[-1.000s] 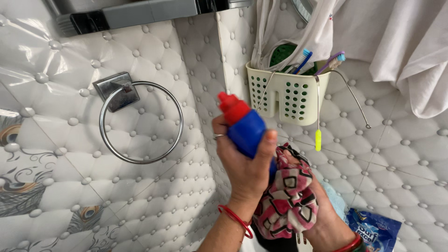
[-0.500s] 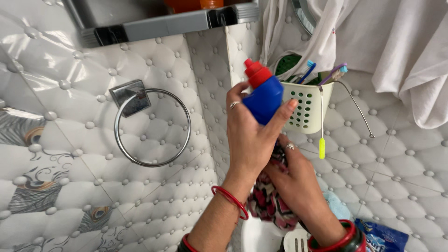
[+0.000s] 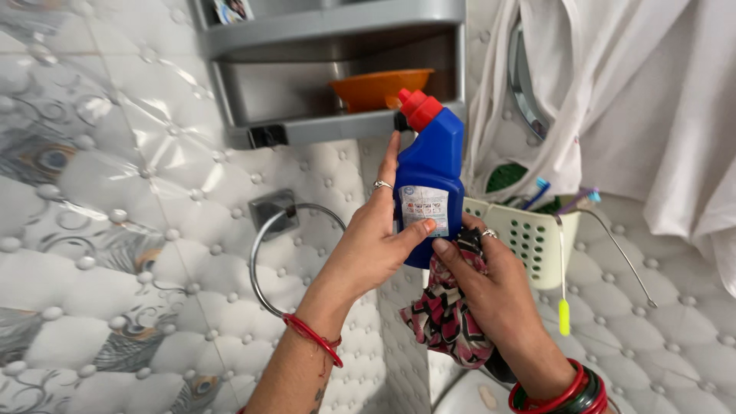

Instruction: The person rinses an orange plastic strainer under a wall tap, then wipes it dry with a cloth and places it on a wall-mounted shelf. They proceed to wipe a purple scrubber and a blue bottle with a red cap, placing each item on the shelf.

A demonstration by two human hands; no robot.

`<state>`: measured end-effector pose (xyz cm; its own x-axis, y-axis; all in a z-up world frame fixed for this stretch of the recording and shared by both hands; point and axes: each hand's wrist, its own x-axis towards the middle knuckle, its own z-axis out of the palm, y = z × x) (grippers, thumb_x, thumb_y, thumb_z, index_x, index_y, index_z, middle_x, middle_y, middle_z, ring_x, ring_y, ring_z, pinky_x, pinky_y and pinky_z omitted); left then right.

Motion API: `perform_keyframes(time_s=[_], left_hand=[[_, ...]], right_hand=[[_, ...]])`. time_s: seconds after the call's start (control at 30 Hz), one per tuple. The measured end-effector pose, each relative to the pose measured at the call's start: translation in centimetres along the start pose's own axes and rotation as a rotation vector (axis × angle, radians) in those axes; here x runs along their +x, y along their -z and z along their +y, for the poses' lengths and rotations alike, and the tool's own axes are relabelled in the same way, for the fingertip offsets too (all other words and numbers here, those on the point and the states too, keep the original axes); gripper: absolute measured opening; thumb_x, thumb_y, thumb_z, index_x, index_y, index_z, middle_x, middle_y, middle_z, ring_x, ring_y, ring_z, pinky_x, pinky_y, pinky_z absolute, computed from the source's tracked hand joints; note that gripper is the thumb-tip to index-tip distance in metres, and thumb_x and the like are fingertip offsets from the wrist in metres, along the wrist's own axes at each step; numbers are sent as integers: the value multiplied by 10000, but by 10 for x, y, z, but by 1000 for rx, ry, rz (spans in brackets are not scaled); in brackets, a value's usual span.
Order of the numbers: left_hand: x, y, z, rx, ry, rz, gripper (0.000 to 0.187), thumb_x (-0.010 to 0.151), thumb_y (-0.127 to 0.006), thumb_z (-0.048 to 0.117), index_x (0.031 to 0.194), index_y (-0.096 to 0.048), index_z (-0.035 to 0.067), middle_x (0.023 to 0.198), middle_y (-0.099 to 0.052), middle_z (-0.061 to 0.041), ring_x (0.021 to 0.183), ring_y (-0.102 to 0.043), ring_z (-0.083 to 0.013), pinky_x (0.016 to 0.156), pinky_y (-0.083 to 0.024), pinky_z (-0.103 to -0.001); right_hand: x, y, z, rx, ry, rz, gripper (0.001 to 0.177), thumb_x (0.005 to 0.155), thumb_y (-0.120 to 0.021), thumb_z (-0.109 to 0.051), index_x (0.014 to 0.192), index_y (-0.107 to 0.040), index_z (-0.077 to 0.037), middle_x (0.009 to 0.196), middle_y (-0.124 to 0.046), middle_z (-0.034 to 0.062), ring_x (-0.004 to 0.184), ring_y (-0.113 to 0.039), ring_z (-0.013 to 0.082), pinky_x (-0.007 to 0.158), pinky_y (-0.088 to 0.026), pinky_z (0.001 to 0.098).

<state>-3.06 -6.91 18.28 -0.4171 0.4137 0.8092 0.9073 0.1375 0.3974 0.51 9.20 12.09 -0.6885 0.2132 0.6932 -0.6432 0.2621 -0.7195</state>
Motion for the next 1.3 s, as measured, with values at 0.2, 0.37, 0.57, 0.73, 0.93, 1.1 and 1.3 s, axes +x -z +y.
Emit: perform_keyframes(time_s=[0.2,0.37,0.57,0.73,0.93,1.1,1.3], left_hand=[[17,35,16,-35,41,-15,1021,901,-709,82,1655,-23,139,1517,-549,-175,1421,-530,-286,1154,-419,-404],[28,64,45,56,79,52,974,864,-700,106,1640,-112,143,1442,-602,-150,1327,-594,-272,1016,-540,-402],[42,97,71,175,12,92,947,887,-707,125,1640,-134,102,1398,-645,-169,1329,-611,-261,1046,-504,-381],[56,120,103,290,82,118,976,895,-714,140,1658,-106,130,1262,-724,-168,1110,-711,-260,894,-556,-342],[72,142,137,240,182,155,970,848,-685,166,1639,-124,199,1122,-744,-133,859,-736,-197,571,-628,-318],[89,159,155,240,172,188,981,853,-679,198,1624,-73,178,1164,-719,-127,919,-767,-216,580,-674,-348],[114,179,176,354,134,221,976,864,-671,231,1613,-58,109,1157,-711,-169,950,-764,-250,554,-658,-356]], right_hand=[[33,-12,-35,113,51,-32,495,917,-688,-285,1332,-628,-22,1024,-768,55,895,-673,87,784,-552,271],[53,-23,-70,133,112,-69,483,909,-680,-290,1311,-646,-24,997,-778,54,875,-686,89,777,-555,269],[70,-31,-112,87,115,-118,475,897,-654,-335,1279,-668,-54,959,-789,64,842,-698,112,759,-557,288],[88,-41,-137,93,208,-131,503,885,-654,-355,1295,-660,-64,1022,-803,71,920,-711,114,816,-556,290],[110,-47,-168,-32,240,-105,551,897,-678,-430,1350,-640,-118,1017,-772,92,937,-728,134,855,-550,308],[122,-47,-208,-171,259,-72,690,946,-663,-416,1567,-416,-243,971,-765,160,898,-753,235,823,-571,365],[139,-51,-241,-169,364,-8,637,923,-667,-408,1479,-408,-233,951,-757,163,839,-760,272,762,-576,397]])
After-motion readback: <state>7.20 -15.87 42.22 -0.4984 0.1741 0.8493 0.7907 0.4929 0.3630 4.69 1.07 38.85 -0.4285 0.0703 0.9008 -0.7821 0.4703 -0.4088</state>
